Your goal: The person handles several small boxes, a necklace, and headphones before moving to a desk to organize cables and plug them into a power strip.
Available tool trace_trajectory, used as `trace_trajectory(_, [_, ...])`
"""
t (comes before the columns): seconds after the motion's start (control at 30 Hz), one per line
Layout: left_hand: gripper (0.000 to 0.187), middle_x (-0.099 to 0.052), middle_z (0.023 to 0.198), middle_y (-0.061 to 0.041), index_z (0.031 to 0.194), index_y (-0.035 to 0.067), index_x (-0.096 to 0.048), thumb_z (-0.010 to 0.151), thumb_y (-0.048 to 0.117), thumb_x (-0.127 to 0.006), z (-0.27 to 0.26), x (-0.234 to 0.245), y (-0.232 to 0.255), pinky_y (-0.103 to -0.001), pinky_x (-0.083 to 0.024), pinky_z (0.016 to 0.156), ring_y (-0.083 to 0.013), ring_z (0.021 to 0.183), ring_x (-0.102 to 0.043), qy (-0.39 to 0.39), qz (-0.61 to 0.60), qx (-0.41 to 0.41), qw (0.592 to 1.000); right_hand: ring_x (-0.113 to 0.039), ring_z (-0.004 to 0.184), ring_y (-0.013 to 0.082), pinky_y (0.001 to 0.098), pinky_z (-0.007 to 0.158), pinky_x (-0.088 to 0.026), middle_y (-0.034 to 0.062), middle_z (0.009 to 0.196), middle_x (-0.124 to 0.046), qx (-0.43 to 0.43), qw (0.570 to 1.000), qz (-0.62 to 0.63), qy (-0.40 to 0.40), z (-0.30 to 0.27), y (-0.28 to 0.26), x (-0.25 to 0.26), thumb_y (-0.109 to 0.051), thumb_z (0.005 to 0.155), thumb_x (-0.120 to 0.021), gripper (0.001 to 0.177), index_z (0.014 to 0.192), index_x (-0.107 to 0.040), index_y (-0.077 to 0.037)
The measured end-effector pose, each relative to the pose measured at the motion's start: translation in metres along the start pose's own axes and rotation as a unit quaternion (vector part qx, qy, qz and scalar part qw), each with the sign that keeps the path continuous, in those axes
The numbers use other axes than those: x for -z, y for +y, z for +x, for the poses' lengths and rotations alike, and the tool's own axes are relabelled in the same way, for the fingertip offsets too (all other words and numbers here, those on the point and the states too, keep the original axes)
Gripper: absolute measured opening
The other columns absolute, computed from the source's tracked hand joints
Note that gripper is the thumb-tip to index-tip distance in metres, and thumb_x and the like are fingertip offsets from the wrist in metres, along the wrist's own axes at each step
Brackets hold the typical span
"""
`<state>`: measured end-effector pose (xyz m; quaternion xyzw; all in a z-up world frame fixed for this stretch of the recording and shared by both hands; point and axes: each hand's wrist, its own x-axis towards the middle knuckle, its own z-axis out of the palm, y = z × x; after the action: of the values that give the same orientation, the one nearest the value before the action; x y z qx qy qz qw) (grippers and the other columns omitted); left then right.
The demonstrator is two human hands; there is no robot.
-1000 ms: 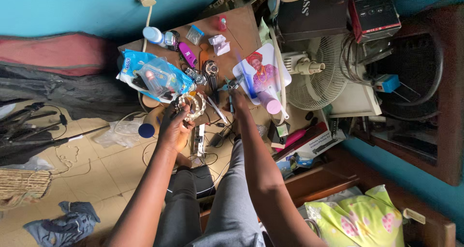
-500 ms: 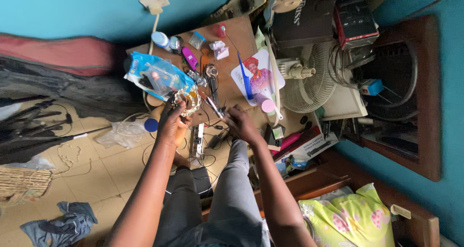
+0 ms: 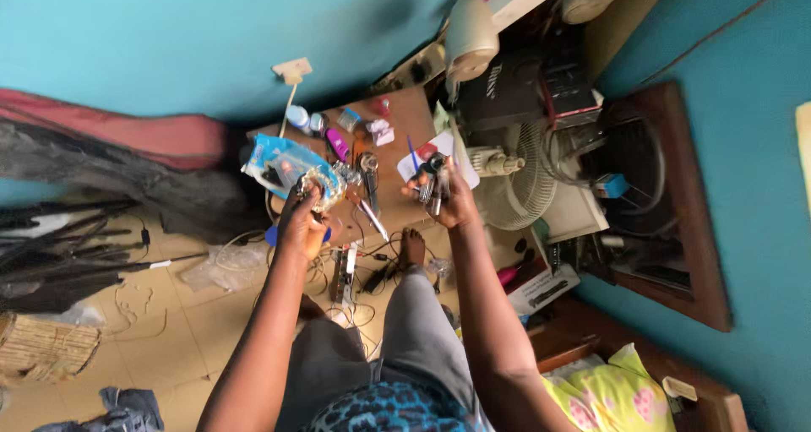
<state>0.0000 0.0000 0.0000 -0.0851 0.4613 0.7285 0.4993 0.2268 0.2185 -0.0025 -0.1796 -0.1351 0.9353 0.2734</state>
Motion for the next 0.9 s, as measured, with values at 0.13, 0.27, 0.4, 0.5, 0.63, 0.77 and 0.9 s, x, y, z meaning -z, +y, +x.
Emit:
trace_trajectory(0.13, [0.036,-0.064,0.11,0.011,0.116,0.025,-0.065,0.084,0.019,-0.082,-0.012,-0.005,0.012,-0.027,-0.043,0.071,-0.0065,0.098,-0.058,0.009,-0.016,0.015,1.0,-0.066,0.074,0.024,0.0434,0.066,-0.058,0.0097,0.09,-0.063,0.03,0.998,-0.056,-0.001,-0.002,0.0,-0.017,-0.01,0.113,-0.064,0.03,0.141,-0.054,-0.005])
trace_trajectory(0.27, [0.037,-0.064,0.111,0.011,0.116,0.026,-0.065,0.085,0.019,-0.083,-0.014,-0.003,0.038,-0.027,-0.042,0.071,-0.0062,0.1,-0.057,-0.012,-0.006,0.007,1.0,-0.068,0.075,0.0215,0.0352,0.058,-0.053,0.0092,0.097,-0.066,-0.029,0.979,-0.172,0.106,-0.013,0.014,-0.033,-0.011,0.095,-0.064,0.047,0.137,-0.047,-0.019])
trace_trajectory(0.4, [0.034,-0.065,0.11,0.011,0.114,0.024,-0.065,0.085,0.021,-0.083,-0.016,0.023,0.058,-0.028,-0.043,0.072,-0.0086,0.101,-0.06,-0.043,0.009,0.026,0.999,-0.062,0.073,0.0214,0.0369,0.064,-0.053,0.0087,0.096,-0.062,-0.033,0.982,-0.128,0.134,-0.024,0.071,-0.026,-0.024,0.107,-0.064,0.043,0.146,-0.048,-0.015])
trace_trajectory(0.5, [0.04,-0.065,0.109,0.013,0.113,0.029,-0.064,0.079,0.02,-0.084,-0.01,0.053,0.078,-0.027,-0.043,0.07,-0.0051,0.099,-0.059,-0.075,0.015,0.071,0.995,-0.066,0.081,0.0282,0.0498,0.073,-0.056,0.0101,0.096,-0.065,0.011,0.989,0.003,0.144,-0.034,0.113,-0.047,-0.038,0.101,-0.061,0.049,0.143,-0.05,-0.015])
trace_trajectory(0.63, [0.038,-0.063,0.108,0.008,0.116,0.024,-0.064,0.086,0.022,-0.086,-0.005,0.113,0.108,-0.029,-0.043,0.071,-0.0092,0.095,-0.058,-0.182,0.054,0.109,0.976,-0.067,0.1,0.0337,0.0618,0.092,-0.055,0.013,0.11,-0.068,0.105,0.975,0.102,0.167,-0.062,0.195,-0.075,-0.026,0.087,-0.061,0.053,0.139,-0.05,-0.016])
trace_trajectory(0.77, [0.038,-0.062,0.107,0.007,0.12,0.022,-0.063,0.089,0.026,-0.085,-0.026,0.156,0.144,-0.029,-0.043,0.071,-0.0095,0.094,-0.057,-0.218,0.113,0.166,0.955,-0.066,0.105,0.0319,0.0557,0.092,-0.052,0.0118,0.126,-0.064,0.214,0.966,0.057,0.134,-0.106,0.274,-0.1,-0.017,0.096,-0.063,0.053,0.146,-0.047,-0.021])
trace_trajectory(0.9, [0.045,-0.064,0.108,0.008,0.123,0.024,-0.063,0.083,0.029,-0.083,-0.062,0.184,0.165,-0.028,-0.044,0.068,-0.0095,0.092,-0.059,-0.229,0.172,0.225,0.931,-0.066,0.109,0.0304,0.053,0.093,-0.054,0.0132,0.135,-0.062,0.273,0.954,0.064,0.11,-0.159,0.339,-0.14,-0.015,0.099,-0.06,0.054,0.151,-0.045,-0.019])
